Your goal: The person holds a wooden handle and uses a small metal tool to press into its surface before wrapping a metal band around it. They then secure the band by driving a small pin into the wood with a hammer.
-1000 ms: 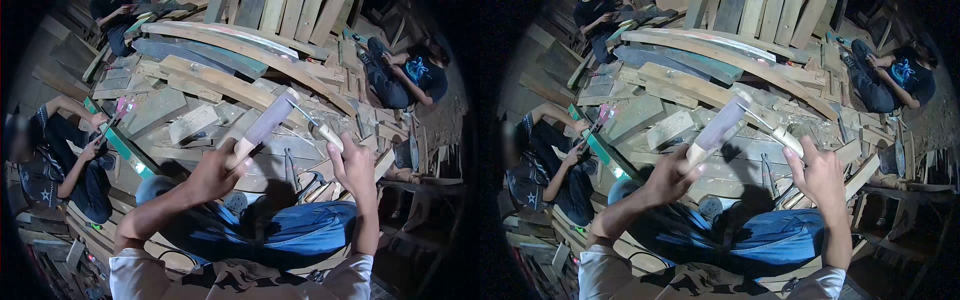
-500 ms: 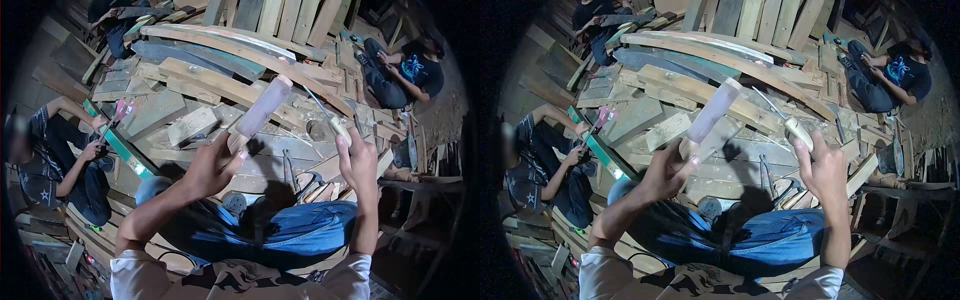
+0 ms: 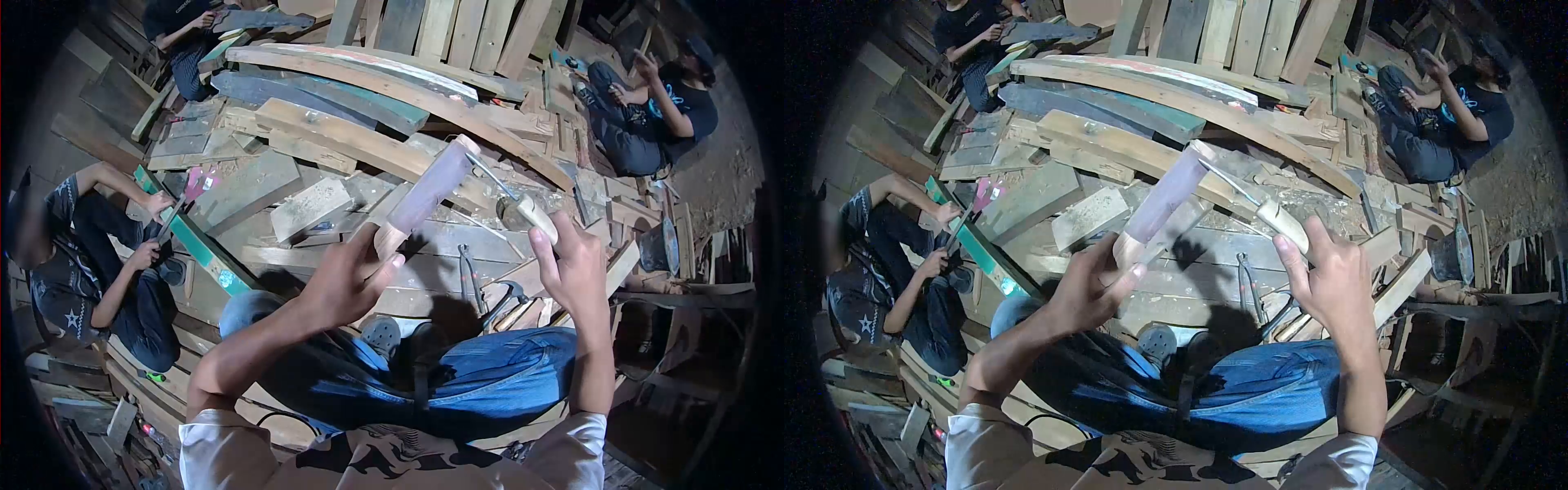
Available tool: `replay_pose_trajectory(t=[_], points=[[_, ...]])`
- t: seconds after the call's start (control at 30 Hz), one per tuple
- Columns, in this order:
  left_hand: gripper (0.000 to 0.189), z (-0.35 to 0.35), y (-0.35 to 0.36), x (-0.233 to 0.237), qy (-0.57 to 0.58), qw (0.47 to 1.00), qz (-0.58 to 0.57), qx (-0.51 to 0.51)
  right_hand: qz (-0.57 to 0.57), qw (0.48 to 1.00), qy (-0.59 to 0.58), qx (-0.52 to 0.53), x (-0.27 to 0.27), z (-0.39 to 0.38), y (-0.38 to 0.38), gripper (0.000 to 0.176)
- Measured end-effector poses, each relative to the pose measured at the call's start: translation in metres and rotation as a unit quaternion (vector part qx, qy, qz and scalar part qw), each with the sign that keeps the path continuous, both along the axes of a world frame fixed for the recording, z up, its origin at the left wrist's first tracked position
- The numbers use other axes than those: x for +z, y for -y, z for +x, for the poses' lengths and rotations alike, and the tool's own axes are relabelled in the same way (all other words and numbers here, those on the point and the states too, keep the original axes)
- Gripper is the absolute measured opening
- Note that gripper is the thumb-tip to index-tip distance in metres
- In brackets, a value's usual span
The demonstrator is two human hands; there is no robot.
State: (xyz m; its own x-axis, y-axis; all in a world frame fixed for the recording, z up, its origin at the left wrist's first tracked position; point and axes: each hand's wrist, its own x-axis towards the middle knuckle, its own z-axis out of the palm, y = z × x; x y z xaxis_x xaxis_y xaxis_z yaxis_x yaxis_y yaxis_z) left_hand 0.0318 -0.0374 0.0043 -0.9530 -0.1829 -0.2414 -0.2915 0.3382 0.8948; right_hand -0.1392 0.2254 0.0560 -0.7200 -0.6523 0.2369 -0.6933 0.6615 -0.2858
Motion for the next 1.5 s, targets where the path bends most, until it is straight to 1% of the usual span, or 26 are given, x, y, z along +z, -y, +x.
replay_pose_trajectory(t=[0.03,0.1,0.13,0.2,0.3,0.33,0.4,0.43,0.47,0.5,0.53,0.6,0.7,0.83,0.9,1.03,1.1,1.13,1.2,1.23,1.3,1.43,1.5], points=[[0.041,0.0,0.0,-0.001,0.0,1.0,0.0,-0.001,0.0,1.0,0.0,-0.001,-0.001,0.0,0.0,0.034],[0.044,0.001,0.001,-0.004,-0.022,0.997,-0.072,-0.027,-0.003,1.0,-0.018,0.014,-0.003,-0.001,0.0,0.034],[0.044,0.001,0.001,-0.002,-0.022,0.997,-0.072,-0.027,-0.003,1.0,-0.018,0.014,-0.002,-0.001,0.0,0.034],[0.045,0.0,0.0,0.003,0.011,1.0,-0.016,-0.013,0.003,1.0,-0.009,0.008,-0.002,-0.001,0.001,0.034],[0.045,0.002,0.0,-0.003,-0.007,1.0,-0.002,0.002,-0.008,1.0,-0.01,0.01,-0.001,0.001,0.002,0.033],[0.045,0.002,0.0,-0.003,-0.008,1.0,-0.002,0.002,-0.008,1.0,-0.007,0.011,-0.001,0.001,0.002,0.033],[0.047,0.001,0.0,0.0,-0.021,0.999,-0.041,-0.017,-0.01,1.0,-0.007,0.01,-0.001,0.001,0.003,0.033],[0.047,0.0,-0.001,0.004,-0.021,0.999,-0.041,-0.017,-0.012,1.0,-0.007,0.01,-0.002,0.001,0.003,0.033],[0.047,0.0,-0.001,0.008,0.005,1.0,-0.021,-0.015,-0.015,1.0,-0.007,0.009,-0.002,0.001,0.003,0.034],[0.047,-0.001,-0.002,0.011,0.031,0.999,-0.002,-0.014,0.011,1.0,0.009,0.003,0.0,0.002,0.002,0.036],[0.047,0.0,-0.001,0.008,0.031,0.999,-0.002,-0.014,0.012,1.0,0.009,0.003,0.0,0.002,0.002,0.036],[0.046,0.002,0.0,0.0,-0.009,1.0,-0.018,-0.009,0.003,1.0,0.005,0.007,-0.001,0.001,0.003,0.036],[0.047,0.003,0.002,-0.008,-0.024,0.998,-0.045,-0.026,-0.006,1.0,-0.007,0.012,-0.003,0.0,0.002,0.035],[0.048,0.002,0.0,-0.001,-0.028,0.998,-0.043,-0.029,-0.002,1.0,0.001,0.01,-0.002,0.001,0.003,0.035],[0.046,0.002,-0.001,0.002,-0.019,1.0,0.02,0.001,0.007,1.0,0.022,-0.002,-0.003,0.001,0.002,0.035],[0.045,0.001,0.002,0.004,-0.048,0.999,0.017,-0.016,0.008,1.0,0.022,-0.002,-0.003,0.0,0.001,0.034],[0.046,0.002,0.0,0.0,-0.029,0.998,-0.054,-0.023,0.006,1.0,-0.006,0.006,-0.002,0.001,0.002,0.034],[0.046,0.002,-0.001,0.003,-0.028,0.998,-0.055,-0.022,0.006,1.0,-0.006,0.008,-0.003,0.001,0.003,0.034],[0.047,0.0,-0.003,0.013,0.015,0.997,-0.073,-0.028,0.022,1.0,0.0,0.001,-0.003,0.002,0.003,0.034],[0.047,0.0,-0.003,0.01,0.014,0.997,-0.073,-0.03,0.022,1.0,0.0,-0.001,-0.004,0.002,0.003,0.034],[0.047,0.001,0.0,-0.001,-0.038,0.999,-0.009,-0.026,0.016,1.0,0.01,-0.002,-0.006,0.001,0.003,0.033],[0.049,0.002,0.001,-0.007,-0.043,0.999,-0.002,-0.008,-0.002,1.0,0.009,0.0,-0.004,0.001,0.003,0.033],[0.051,0.002,-0.002,-0.001,-0.016,0.999,-0.04,-0.028,-0.011,1.0,-0.018,0.014,-0.007,0.001,0.003,0.034]])
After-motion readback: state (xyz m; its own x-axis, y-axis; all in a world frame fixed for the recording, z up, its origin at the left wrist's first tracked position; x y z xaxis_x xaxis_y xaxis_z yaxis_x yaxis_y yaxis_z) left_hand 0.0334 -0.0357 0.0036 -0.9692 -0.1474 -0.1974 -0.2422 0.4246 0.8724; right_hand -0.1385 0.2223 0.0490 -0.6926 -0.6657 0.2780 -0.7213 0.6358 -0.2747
